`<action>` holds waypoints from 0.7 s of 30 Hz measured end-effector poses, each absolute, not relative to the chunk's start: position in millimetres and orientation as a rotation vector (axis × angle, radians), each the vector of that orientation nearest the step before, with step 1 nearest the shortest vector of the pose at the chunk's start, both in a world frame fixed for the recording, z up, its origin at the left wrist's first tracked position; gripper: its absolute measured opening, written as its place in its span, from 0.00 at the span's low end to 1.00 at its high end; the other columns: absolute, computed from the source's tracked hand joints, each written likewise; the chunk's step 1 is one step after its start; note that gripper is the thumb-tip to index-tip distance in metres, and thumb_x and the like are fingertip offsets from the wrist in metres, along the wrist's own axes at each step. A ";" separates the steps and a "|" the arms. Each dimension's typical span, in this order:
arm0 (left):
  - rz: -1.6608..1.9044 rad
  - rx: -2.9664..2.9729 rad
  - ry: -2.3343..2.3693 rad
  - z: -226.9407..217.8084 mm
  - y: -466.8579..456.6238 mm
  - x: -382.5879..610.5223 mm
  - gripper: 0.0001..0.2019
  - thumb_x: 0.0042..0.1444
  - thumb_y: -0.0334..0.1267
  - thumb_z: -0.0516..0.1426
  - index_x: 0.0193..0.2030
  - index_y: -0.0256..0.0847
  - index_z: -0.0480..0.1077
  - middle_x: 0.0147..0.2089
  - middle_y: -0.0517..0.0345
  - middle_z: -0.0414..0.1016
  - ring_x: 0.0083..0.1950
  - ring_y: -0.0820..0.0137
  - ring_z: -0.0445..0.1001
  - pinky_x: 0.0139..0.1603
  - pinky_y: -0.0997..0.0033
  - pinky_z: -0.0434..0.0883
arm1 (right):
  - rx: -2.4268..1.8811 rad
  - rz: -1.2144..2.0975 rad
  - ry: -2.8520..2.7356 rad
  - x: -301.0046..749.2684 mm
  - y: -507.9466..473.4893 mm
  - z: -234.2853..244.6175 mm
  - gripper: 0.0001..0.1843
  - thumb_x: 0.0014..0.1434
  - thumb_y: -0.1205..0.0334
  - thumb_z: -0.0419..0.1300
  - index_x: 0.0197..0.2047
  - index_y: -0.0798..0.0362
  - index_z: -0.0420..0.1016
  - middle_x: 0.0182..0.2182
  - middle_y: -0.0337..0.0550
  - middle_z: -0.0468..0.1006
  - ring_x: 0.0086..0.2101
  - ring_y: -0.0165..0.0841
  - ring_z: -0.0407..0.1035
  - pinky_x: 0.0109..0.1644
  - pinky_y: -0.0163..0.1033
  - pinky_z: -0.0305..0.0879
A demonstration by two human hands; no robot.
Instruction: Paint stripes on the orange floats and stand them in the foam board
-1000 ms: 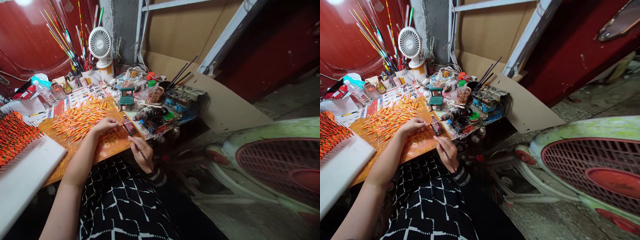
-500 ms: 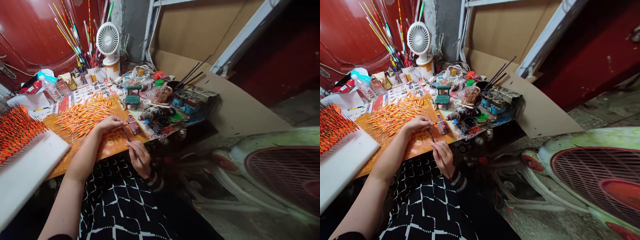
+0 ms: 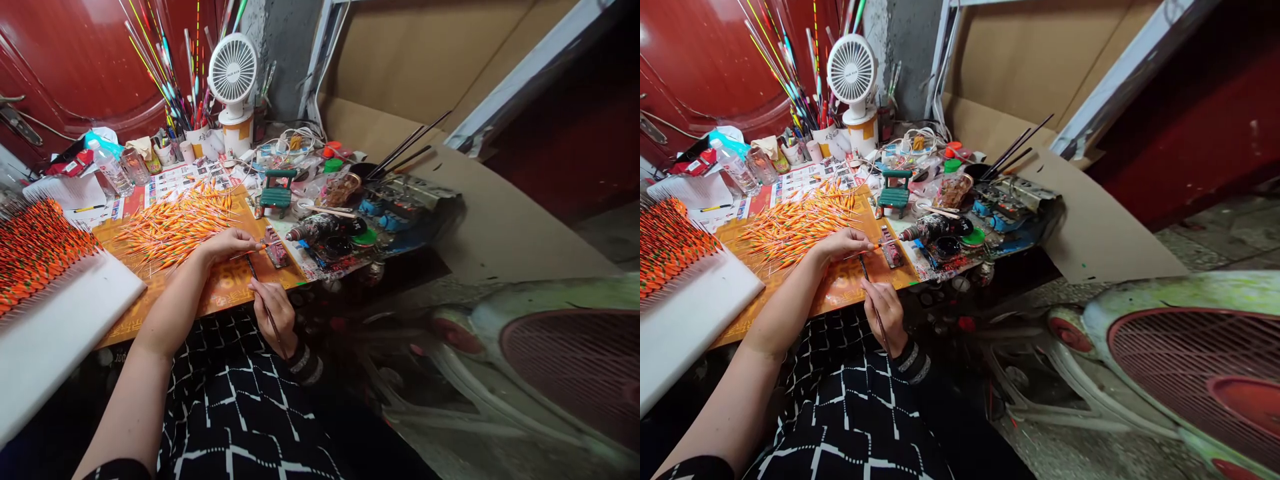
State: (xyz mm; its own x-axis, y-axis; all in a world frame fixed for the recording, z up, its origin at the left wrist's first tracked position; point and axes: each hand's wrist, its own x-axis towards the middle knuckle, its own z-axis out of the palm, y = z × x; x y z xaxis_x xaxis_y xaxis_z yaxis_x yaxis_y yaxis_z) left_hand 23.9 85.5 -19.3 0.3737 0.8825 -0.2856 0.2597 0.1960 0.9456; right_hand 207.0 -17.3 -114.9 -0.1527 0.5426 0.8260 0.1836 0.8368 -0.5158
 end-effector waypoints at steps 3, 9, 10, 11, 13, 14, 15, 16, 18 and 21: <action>0.601 1.343 1.164 -19.5 85.4 24.3 0.25 0.44 0.58 0.69 0.25 0.35 0.73 0.17 0.67 0.58 0.18 0.82 0.51 0.21 0.73 0.43 | -0.575 0.357 -1.722 206.0 -17.6 -115.4 0.28 0.69 0.73 0.53 0.70 0.49 0.65 0.47 0.50 0.82 0.44 0.39 0.77 0.50 0.48 0.75; 0.602 1.355 1.181 -17.4 83.9 25.3 0.25 0.44 0.58 0.69 0.24 0.35 0.72 0.17 0.67 0.58 0.18 0.82 0.50 0.22 0.73 0.42 | -0.587 0.367 -1.719 205.2 -18.1 -115.8 0.26 0.70 0.70 0.52 0.69 0.50 0.66 0.46 0.51 0.82 0.44 0.40 0.77 0.50 0.49 0.75; 0.604 1.357 1.181 -16.8 83.5 25.5 0.25 0.44 0.58 0.69 0.24 0.35 0.72 0.17 0.67 0.58 0.18 0.82 0.50 0.22 0.73 0.42 | -0.585 0.366 -1.716 205.1 -18.2 -115.5 0.26 0.70 0.71 0.52 0.69 0.50 0.66 0.46 0.51 0.82 0.44 0.39 0.77 0.50 0.49 0.75; 0.605 1.357 1.179 -16.1 83.0 25.7 0.25 0.45 0.58 0.69 0.24 0.34 0.72 0.17 0.67 0.58 0.18 0.82 0.50 0.22 0.73 0.42 | -0.582 0.369 -1.714 204.9 -18.4 -115.1 0.27 0.70 0.72 0.53 0.69 0.49 0.66 0.46 0.51 0.82 0.44 0.39 0.77 0.50 0.48 0.75; 0.606 1.356 1.171 -15.0 82.3 26.0 0.25 0.45 0.58 0.69 0.25 0.34 0.73 0.16 0.67 0.58 0.18 0.82 0.51 0.22 0.73 0.41 | -0.577 0.380 -1.711 204.5 -18.9 -114.1 0.28 0.69 0.73 0.53 0.70 0.49 0.65 0.46 0.51 0.82 0.44 0.39 0.76 0.50 0.48 0.75; 0.607 1.355 1.166 -14.7 82.0 26.1 0.25 0.45 0.58 0.69 0.25 0.34 0.73 0.16 0.67 0.58 0.18 0.82 0.51 0.22 0.73 0.41 | -0.574 0.384 -1.711 204.2 -19.2 -113.8 0.29 0.68 0.74 0.54 0.70 0.49 0.65 0.46 0.51 0.82 0.44 0.39 0.76 0.50 0.48 0.74; 0.609 1.353 1.161 -14.7 81.9 26.2 0.25 0.45 0.58 0.69 0.25 0.34 0.73 0.16 0.67 0.58 0.18 0.81 0.51 0.22 0.73 0.41 | -0.572 0.387 -1.712 203.9 -19.6 -113.6 0.29 0.68 0.75 0.54 0.70 0.49 0.65 0.46 0.51 0.82 0.44 0.39 0.75 0.50 0.48 0.74; 0.612 1.350 1.158 -15.0 81.9 26.3 0.24 0.45 0.57 0.69 0.25 0.34 0.73 0.16 0.67 0.58 0.18 0.81 0.51 0.22 0.73 0.42 | -0.571 0.388 -1.716 203.5 -20.1 -113.5 0.30 0.68 0.76 0.54 0.70 0.49 0.64 0.46 0.50 0.82 0.45 0.38 0.75 0.50 0.48 0.74; 0.617 1.340 1.164 -16.4 82.5 26.5 0.24 0.44 0.56 0.69 0.25 0.34 0.73 0.17 0.66 0.60 0.19 0.82 0.51 0.22 0.73 0.43 | -0.574 0.387 -1.733 202.8 -21.2 -114.1 0.30 0.68 0.75 0.54 0.70 0.49 0.64 0.47 0.50 0.82 0.45 0.38 0.75 0.51 0.48 0.73; 0.636 1.320 1.171 -19.3 84.0 27.0 0.23 0.43 0.54 0.70 0.24 0.34 0.73 0.20 0.64 0.64 0.21 0.81 0.54 0.23 0.74 0.46 | -0.588 0.390 -1.772 202.0 -22.9 -115.4 0.28 0.69 0.73 0.54 0.70 0.48 0.64 0.48 0.50 0.82 0.46 0.39 0.75 0.52 0.49 0.72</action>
